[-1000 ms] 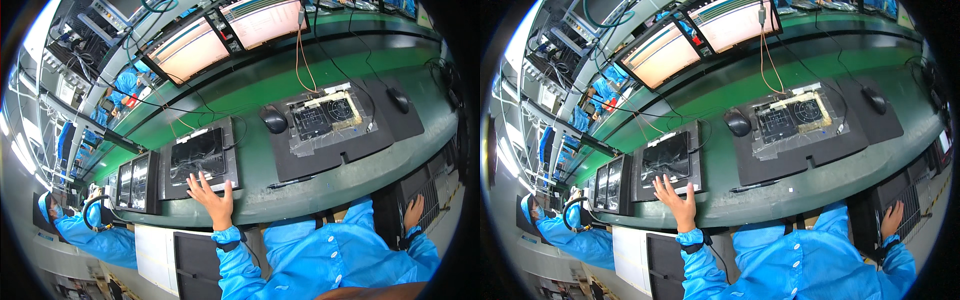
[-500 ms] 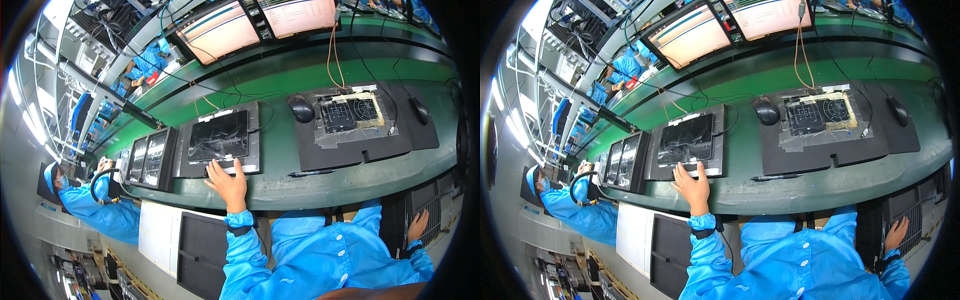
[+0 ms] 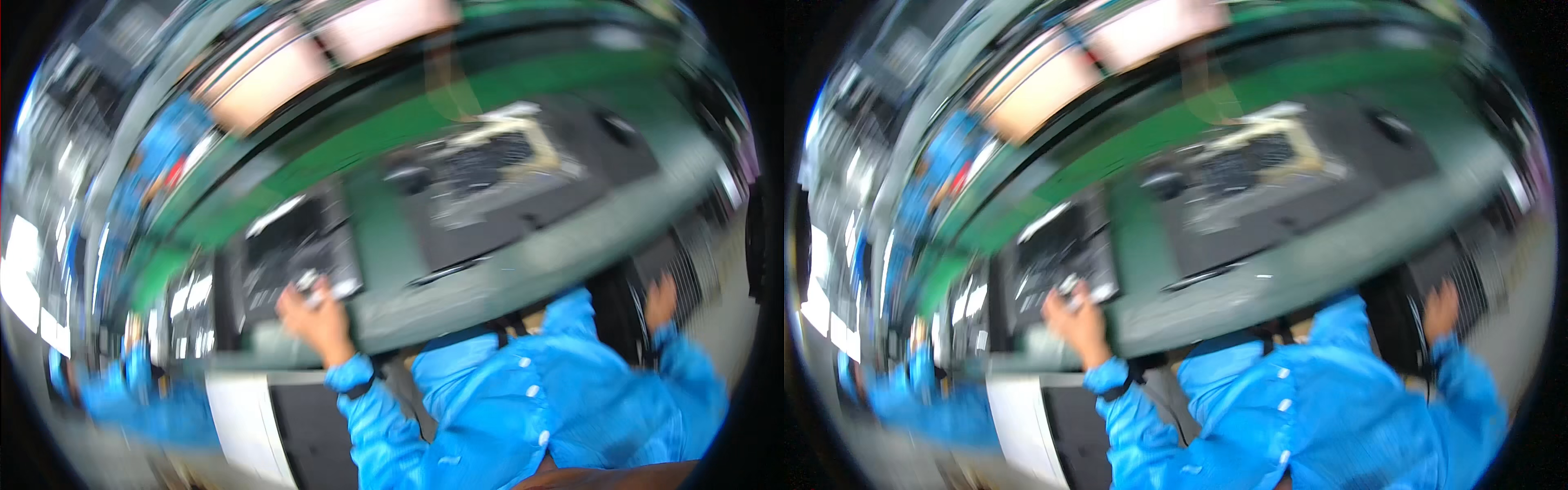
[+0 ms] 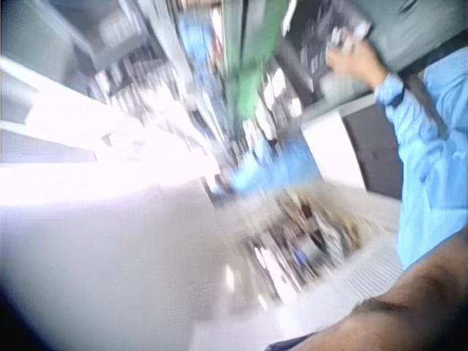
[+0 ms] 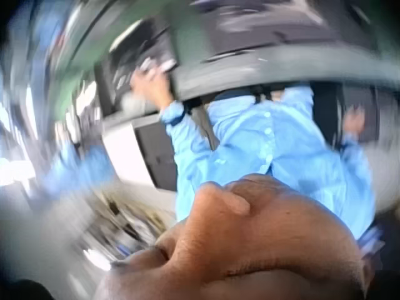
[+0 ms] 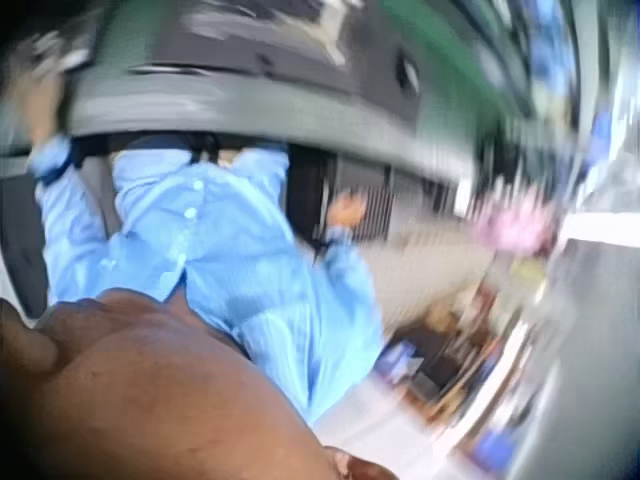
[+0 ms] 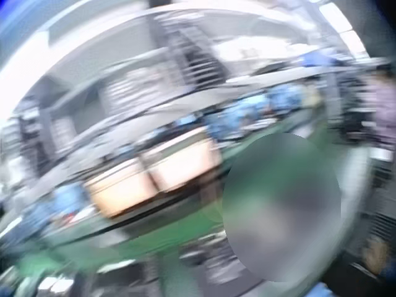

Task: Test and inspect tablet computers on an electronics assembly line.

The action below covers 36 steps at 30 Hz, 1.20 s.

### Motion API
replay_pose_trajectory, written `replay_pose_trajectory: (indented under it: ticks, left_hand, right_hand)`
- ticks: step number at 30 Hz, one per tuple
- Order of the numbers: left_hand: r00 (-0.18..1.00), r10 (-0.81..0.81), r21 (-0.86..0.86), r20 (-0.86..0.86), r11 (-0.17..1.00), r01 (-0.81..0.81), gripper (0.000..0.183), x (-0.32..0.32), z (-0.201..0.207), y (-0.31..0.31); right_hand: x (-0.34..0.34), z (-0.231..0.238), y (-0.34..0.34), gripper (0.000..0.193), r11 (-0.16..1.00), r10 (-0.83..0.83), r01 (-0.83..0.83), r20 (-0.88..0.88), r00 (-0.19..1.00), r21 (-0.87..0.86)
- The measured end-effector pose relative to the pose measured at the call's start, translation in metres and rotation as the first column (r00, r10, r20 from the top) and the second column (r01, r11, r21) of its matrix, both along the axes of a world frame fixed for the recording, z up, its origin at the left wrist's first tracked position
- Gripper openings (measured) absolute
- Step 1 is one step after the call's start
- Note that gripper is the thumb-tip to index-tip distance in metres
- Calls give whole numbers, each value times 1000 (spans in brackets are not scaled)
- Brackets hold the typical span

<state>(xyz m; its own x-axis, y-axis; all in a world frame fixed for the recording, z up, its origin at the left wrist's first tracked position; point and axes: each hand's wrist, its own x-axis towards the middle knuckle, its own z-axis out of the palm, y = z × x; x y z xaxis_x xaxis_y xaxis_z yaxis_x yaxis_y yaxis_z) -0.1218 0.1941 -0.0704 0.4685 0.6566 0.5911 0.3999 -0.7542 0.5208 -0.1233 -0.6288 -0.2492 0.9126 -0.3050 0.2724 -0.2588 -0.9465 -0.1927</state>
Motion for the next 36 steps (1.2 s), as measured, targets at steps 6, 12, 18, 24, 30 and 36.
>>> replay_pose_trajectory:
  ticks: [6, 12, 18, 24, 30, 36]
  left_hand:
    - [998, -63, 427, -13, 902, 63, 60, 16, 3, 23]
    - [988, 53, 431, -146, 902, 16, 72, 8, -8, 61]
    - [974, 175, 345, -142, 931, -117, 78, 5, -1, 44]
    - [998, 60, 120, -9, 991, -59, 70, 0, 43, 20]
    - [720, -539, -333, 437, 646, 686, 43, -50, 116, -106]
    - [304, -830, 96, 468, 390, 916, 55, -65, 135, -174]
  right_hand:
    - [-8, 25, 38, 51, 998, -59, 64, 147, 987, -29]
    - [-12, 35, 46, 54, 981, -166, 162, 30, 986, 111]
    - [26, 80, 48, 74, 501, -424, 205, 32, 905, 841]
    - [24, 109, 44, 51, 123, -376, 297, -232, 897, 947]
    - [-177, 56, -17, 27, 103, -645, 1, 66, 761, 995]
    - [-304, 3, -112, 49, 195, -806, 66, 122, 579, 978]
